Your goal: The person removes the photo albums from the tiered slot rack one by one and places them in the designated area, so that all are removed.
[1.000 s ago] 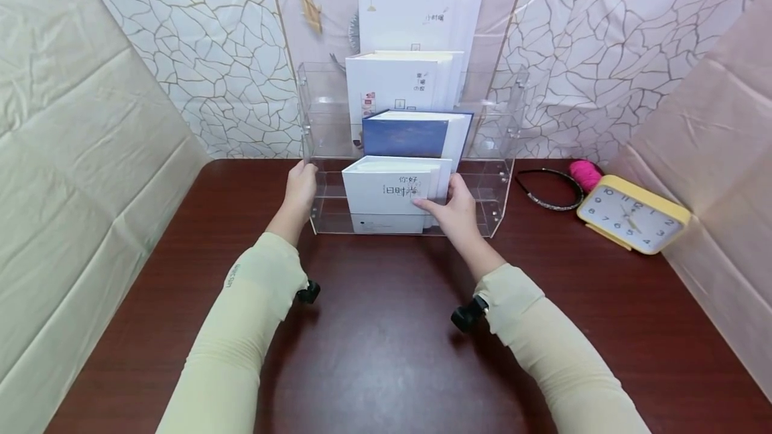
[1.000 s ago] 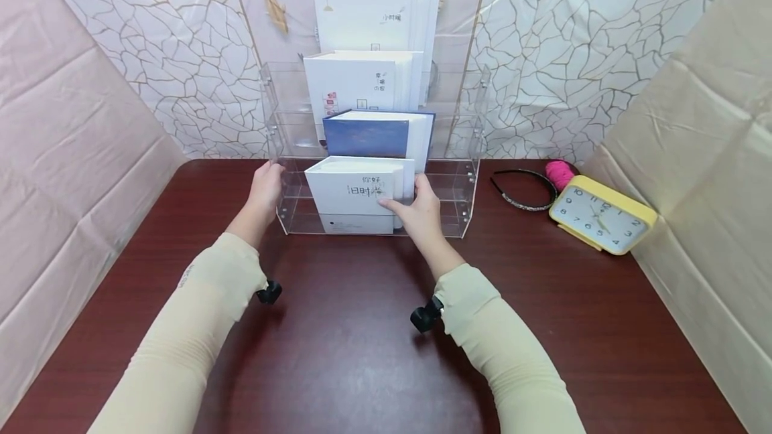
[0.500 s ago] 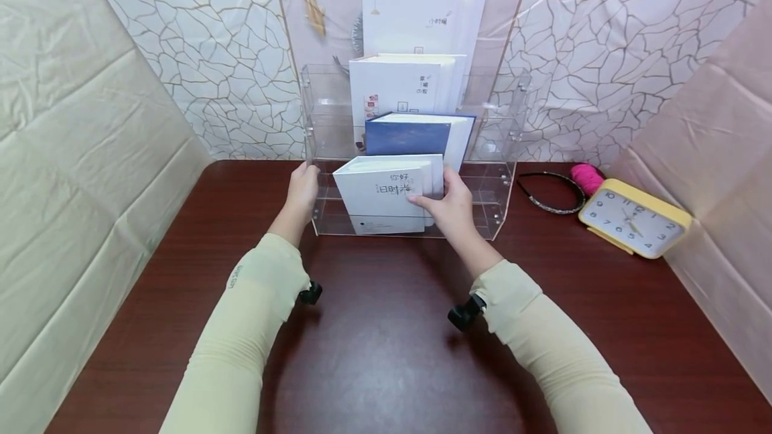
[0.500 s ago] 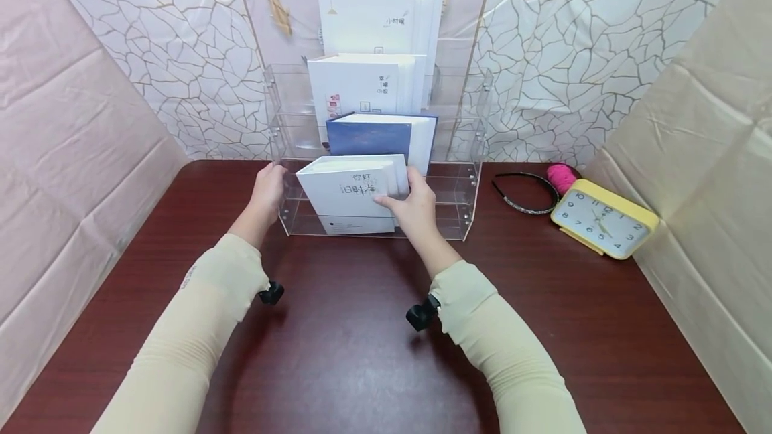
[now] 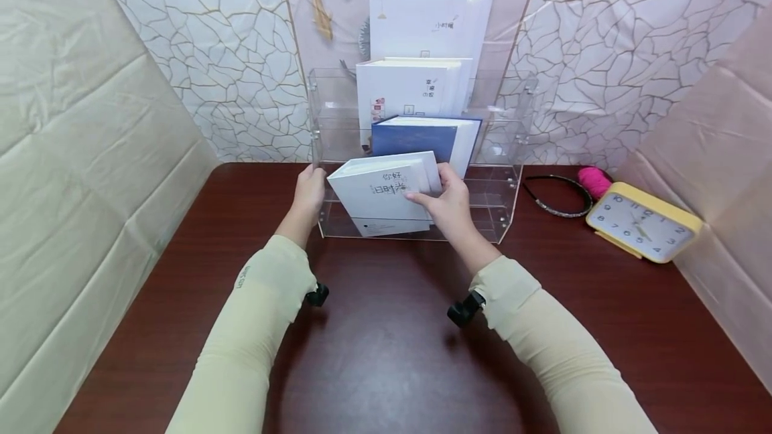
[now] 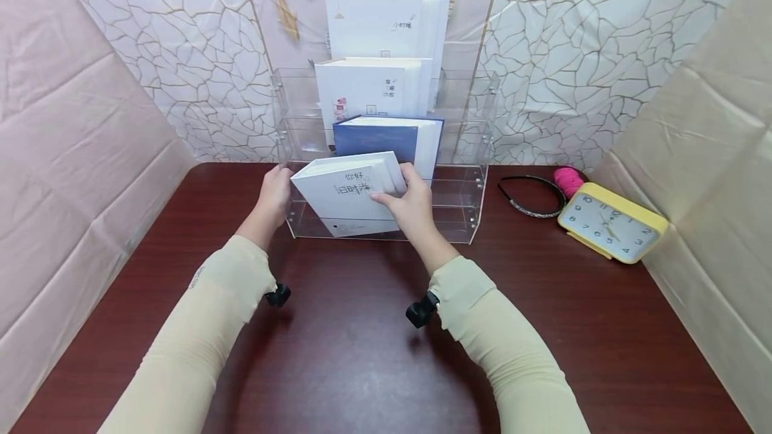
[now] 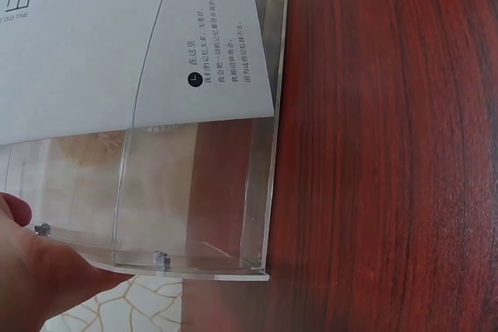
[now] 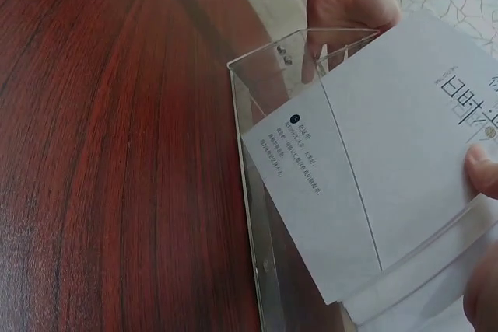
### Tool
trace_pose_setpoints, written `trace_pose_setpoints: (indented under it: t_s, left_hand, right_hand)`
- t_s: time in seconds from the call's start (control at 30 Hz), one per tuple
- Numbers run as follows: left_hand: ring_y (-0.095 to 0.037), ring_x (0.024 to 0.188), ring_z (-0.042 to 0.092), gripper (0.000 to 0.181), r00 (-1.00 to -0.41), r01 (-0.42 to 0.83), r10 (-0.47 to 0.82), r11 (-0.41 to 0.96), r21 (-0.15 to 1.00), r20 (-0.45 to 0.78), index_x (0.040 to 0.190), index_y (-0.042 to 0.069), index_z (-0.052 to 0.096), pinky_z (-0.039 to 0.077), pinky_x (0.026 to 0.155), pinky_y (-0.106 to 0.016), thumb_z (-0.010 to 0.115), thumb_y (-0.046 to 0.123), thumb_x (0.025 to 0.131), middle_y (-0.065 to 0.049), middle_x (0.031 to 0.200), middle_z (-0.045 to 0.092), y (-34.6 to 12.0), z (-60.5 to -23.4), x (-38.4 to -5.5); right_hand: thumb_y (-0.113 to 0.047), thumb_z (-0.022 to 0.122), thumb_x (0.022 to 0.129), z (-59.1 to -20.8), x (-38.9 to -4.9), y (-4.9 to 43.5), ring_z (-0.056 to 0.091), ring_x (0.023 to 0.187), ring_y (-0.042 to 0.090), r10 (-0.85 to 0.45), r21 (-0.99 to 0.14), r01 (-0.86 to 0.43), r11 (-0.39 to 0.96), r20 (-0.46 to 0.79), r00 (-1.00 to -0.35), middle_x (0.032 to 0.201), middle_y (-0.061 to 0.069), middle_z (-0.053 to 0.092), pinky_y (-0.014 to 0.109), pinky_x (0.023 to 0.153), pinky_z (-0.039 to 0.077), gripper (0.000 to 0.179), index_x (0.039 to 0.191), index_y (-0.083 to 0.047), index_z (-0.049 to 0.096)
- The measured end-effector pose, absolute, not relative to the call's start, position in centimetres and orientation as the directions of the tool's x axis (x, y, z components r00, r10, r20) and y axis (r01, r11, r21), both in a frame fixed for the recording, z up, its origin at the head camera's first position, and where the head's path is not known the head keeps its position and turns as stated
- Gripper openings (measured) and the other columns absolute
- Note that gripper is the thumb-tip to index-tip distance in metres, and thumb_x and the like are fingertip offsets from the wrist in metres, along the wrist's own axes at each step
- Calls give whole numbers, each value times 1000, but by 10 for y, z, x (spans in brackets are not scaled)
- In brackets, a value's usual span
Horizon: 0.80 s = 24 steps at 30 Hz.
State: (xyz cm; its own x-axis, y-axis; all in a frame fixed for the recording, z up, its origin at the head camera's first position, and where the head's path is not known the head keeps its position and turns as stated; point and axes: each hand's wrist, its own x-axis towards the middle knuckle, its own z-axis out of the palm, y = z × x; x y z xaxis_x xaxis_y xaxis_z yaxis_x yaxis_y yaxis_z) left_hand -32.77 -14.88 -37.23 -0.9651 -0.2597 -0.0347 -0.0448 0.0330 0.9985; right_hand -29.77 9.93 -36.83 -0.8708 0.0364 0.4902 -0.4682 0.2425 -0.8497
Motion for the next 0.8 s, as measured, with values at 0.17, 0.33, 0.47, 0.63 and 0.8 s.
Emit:
trace_pose_setpoints:
  t_s: [0.17,0.33,0.47,0.63,0.8]
  left_hand:
    - [-24,105,48,41,-963,-48,-266,53,997,-32,124,2,56,40,91,-40,34,13,91,-13,125,53,-151,-372,-328]
    - [-24,108,46,42,-965,-33,-263,53,998,-18,125,2,55,39,94,-42,33,13,91,-13,127,52,-154,-371,-328]
    - [-23,107,46,42,-965,-16,-262,43,999,-4,124,0,55,38,95,-41,32,12,91,-15,126,53,-155,-369,-329]
    - [-24,102,49,41,-968,-12,-249,8,1000,-9,124,-1,55,40,94,-42,34,10,90,-18,122,54,-153,-370,-328]
    - [-23,99,50,37,-970,-3,-241,2,1000,-3,117,-1,57,41,90,-37,35,9,90,-16,117,56,-150,-372,-326]
  right_hand:
    - [7,81,63,-367,-298,98,56,84,25,30,-849,-490,199,505,-863,98,19,66,38,72,45,44,101,5,58]
    - [12,78,64,-353,-285,93,56,84,28,20,-830,-517,211,532,-846,97,23,65,41,72,45,41,99,10,56]
    - [13,77,65,-342,-277,89,57,84,28,17,-819,-531,218,547,-837,96,24,64,39,72,46,40,98,12,55]
    - [13,77,65,-343,-275,91,57,85,27,23,-822,-529,210,545,-838,96,25,64,40,73,46,39,98,11,55]
    - [13,77,65,-346,-274,95,58,85,27,25,-820,-532,209,549,-836,95,26,64,44,73,47,39,97,12,54]
